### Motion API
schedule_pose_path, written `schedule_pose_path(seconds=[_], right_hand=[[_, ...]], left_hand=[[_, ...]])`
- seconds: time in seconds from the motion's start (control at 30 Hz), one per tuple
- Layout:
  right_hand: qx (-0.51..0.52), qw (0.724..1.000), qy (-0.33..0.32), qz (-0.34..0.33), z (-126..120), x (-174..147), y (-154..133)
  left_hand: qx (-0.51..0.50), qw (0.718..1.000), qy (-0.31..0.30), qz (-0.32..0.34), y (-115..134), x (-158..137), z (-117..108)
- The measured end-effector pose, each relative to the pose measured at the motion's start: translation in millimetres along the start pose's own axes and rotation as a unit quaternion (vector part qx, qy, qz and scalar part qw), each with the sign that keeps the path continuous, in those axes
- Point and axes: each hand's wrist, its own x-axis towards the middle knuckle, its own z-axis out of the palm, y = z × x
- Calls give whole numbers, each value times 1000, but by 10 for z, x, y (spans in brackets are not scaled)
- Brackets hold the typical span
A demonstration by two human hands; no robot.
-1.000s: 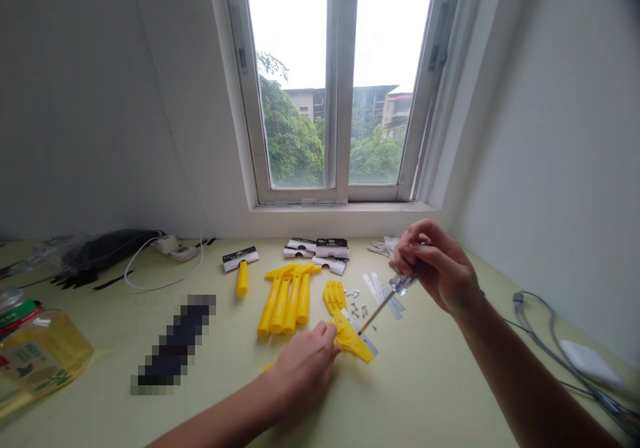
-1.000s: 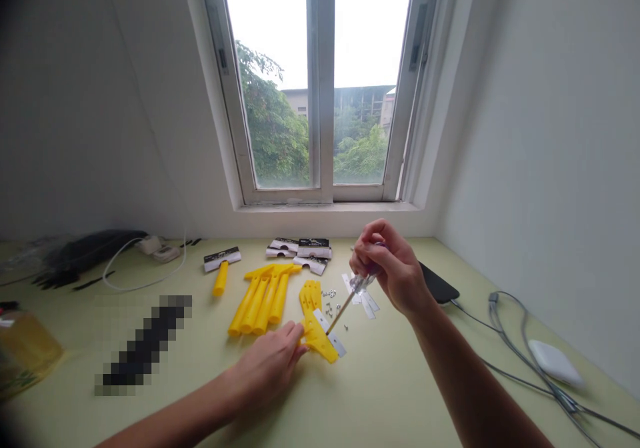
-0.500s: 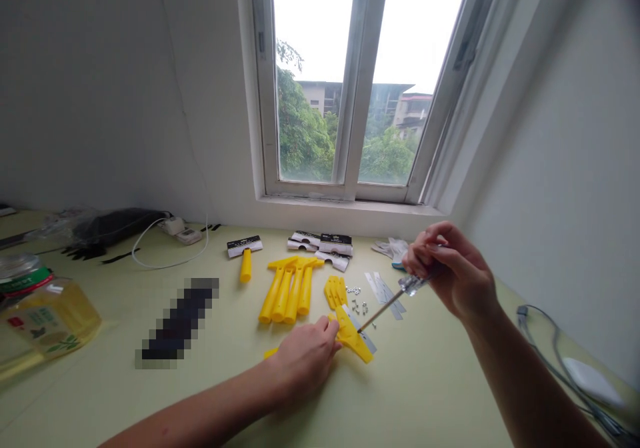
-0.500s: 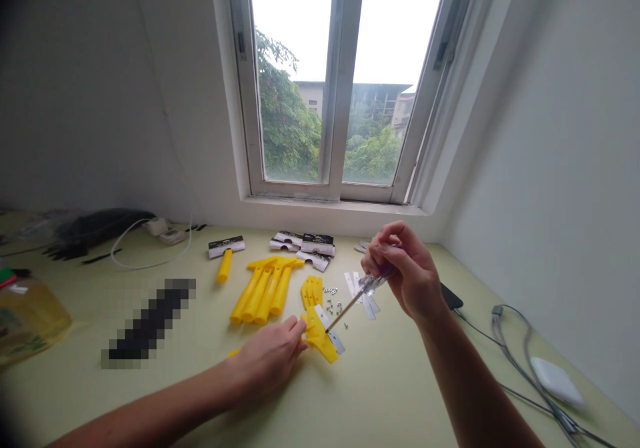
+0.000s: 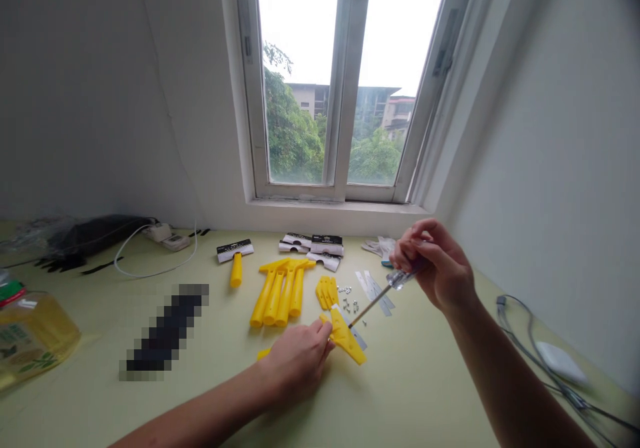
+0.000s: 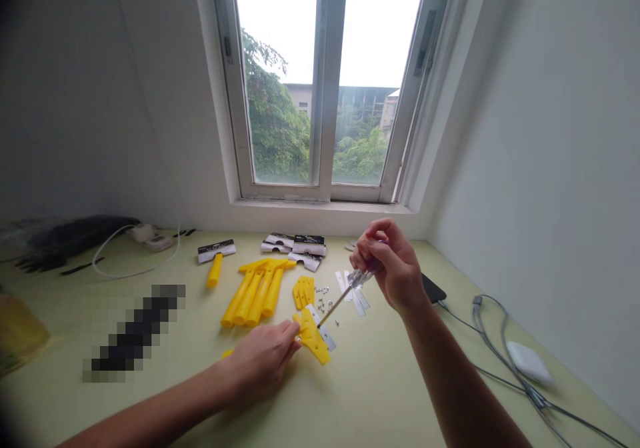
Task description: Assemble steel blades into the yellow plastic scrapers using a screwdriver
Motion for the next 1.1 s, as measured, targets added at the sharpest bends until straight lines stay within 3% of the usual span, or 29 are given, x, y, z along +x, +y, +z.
schedule_pose_path(seconds=[0.33, 0.7, 1.1], right_hand=[[-1, 1000, 12, -15, 17, 30, 1], [-12, 998, 60, -34, 30, 34, 75], [-24, 998, 51, -21, -1, 36, 54]], left_hand=[[3, 1000, -22, -3, 41, -37, -95], [35, 995, -9, 96, 67, -77, -103], [33, 997, -20, 69, 45, -42, -95]])
